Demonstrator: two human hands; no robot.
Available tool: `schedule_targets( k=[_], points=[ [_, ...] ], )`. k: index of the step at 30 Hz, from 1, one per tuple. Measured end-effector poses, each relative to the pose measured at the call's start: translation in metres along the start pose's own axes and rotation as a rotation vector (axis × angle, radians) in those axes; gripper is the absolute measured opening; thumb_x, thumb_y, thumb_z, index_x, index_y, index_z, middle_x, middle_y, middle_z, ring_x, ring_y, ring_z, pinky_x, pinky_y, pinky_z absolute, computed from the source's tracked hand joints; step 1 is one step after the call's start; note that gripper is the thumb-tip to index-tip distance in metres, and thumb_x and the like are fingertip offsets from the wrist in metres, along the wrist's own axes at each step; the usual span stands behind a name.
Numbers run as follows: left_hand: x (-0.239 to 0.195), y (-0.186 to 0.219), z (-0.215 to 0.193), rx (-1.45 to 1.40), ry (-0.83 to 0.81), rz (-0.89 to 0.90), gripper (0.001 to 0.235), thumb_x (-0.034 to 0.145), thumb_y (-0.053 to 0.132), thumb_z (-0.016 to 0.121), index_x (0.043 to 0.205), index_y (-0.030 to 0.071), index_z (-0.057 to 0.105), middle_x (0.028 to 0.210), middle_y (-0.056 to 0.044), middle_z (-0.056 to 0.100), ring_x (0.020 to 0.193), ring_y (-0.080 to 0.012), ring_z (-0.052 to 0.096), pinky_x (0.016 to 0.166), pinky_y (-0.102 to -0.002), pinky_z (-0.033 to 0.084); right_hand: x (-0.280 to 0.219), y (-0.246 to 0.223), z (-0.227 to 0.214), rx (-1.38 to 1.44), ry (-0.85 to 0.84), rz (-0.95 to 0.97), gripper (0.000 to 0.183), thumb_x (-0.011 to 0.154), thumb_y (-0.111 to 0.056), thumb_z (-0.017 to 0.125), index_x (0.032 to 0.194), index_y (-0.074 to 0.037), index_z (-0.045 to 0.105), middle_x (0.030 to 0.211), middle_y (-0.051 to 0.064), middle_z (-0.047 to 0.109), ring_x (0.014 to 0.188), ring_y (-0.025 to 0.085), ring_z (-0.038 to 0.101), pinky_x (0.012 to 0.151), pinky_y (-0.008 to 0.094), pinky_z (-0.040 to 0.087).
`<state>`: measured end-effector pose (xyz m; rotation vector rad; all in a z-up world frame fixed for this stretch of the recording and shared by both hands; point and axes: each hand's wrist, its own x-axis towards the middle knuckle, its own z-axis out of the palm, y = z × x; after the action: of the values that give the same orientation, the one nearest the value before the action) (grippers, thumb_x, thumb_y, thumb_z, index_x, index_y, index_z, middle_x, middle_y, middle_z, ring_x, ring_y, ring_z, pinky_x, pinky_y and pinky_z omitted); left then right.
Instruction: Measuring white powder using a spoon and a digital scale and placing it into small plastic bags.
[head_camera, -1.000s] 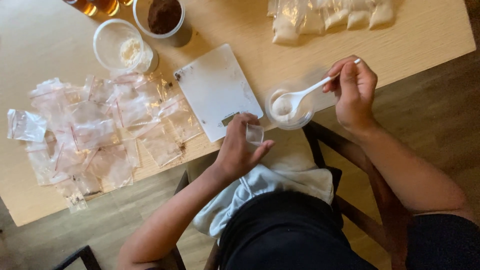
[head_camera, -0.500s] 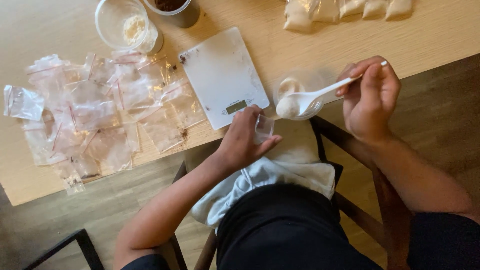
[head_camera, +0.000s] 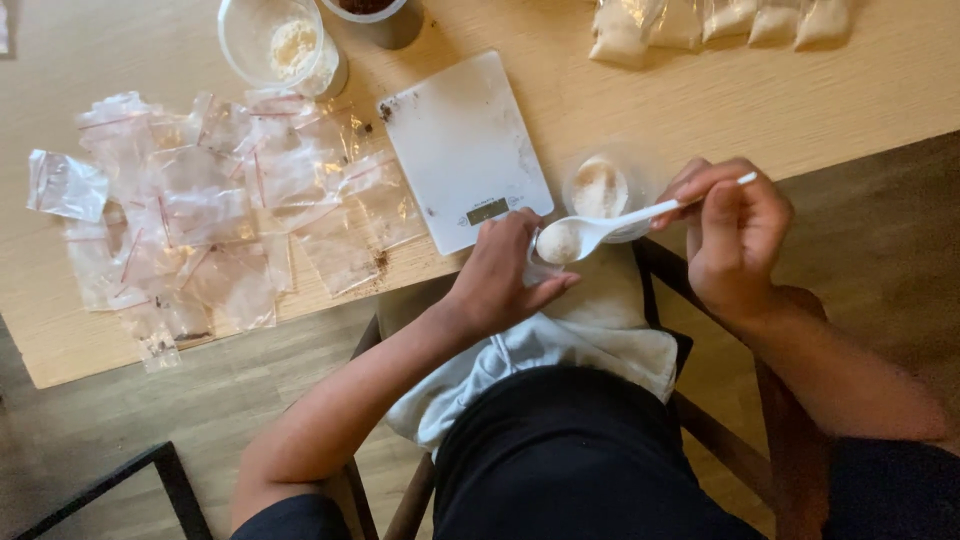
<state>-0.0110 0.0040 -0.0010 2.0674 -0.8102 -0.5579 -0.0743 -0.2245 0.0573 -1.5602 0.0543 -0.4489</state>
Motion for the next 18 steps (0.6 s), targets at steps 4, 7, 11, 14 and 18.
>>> schedule_targets(
  k=[4, 7, 11, 14, 18],
  points=[
    [0.003, -0.004, 0.002, 0.064, -0.012, 0.048, 0.064, 0.084, 0.047, 0.081, 0.118, 0.0, 0.054, 0.11, -0.015, 0.056, 0.098, -0.0298, 0.052, 0.096, -0.044, 0.04, -0.003, -0.003, 0.0, -0.17, -0.105, -0.155, 0.031, 0.116, -0.026, 0.04, 0.102, -0.003, 0.055, 0.079, 0.013, 0.059, 0.067, 0.022, 0.063, 0.06, 0.029, 0.055],
    [0.003, -0.003, 0.003, 0.103, -0.001, 0.101, 0.06, 0.084, 0.045, 0.082, 0.116, 0.001, 0.055, 0.106, -0.012, 0.056, 0.095, -0.0284, 0.053, 0.094, -0.044, 0.039, -0.006, -0.016, 0.002, -0.316, -0.202, -0.258, 0.034, 0.115, -0.027, 0.037, 0.1, -0.004, 0.057, 0.076, 0.012, 0.064, 0.068, 0.023, 0.062, 0.064, 0.033, 0.052],
    [0.001, -0.007, 0.01, 0.09, 0.075, 0.179, 0.059, 0.082, 0.043, 0.085, 0.114, 0.005, 0.052, 0.106, -0.01, 0.057, 0.095, -0.0282, 0.054, 0.093, -0.045, 0.039, -0.011, -0.012, -0.007, -0.41, -0.373, -0.41, 0.028, 0.111, -0.028, 0.04, 0.104, -0.01, 0.059, 0.082, 0.006, 0.071, 0.067, 0.015, 0.058, 0.072, 0.035, 0.047],
    [0.007, 0.032, -0.025, -0.052, -0.142, -0.156, 0.059, 0.076, 0.035, 0.087, 0.116, 0.0, 0.061, 0.102, -0.018, 0.061, 0.108, -0.04, 0.061, 0.089, -0.046, 0.058, -0.029, 0.032, -0.022, -0.34, -0.383, -0.533, 0.032, 0.104, -0.038, 0.047, 0.104, -0.017, 0.072, 0.083, 0.006, 0.071, 0.067, 0.024, 0.059, 0.06, 0.034, 0.044],
    [0.01, 0.027, -0.022, -0.054, -0.114, -0.159, 0.055, 0.078, 0.033, 0.086, 0.114, -0.001, 0.06, 0.103, -0.019, 0.06, 0.11, -0.0416, 0.06, 0.09, -0.048, 0.058, -0.019, 0.001, -0.008, -0.412, -0.447, -0.628, 0.035, 0.105, -0.038, 0.044, 0.105, -0.013, 0.068, 0.091, 0.009, 0.073, 0.067, 0.026, 0.058, 0.06, 0.039, 0.045]
  ],
)
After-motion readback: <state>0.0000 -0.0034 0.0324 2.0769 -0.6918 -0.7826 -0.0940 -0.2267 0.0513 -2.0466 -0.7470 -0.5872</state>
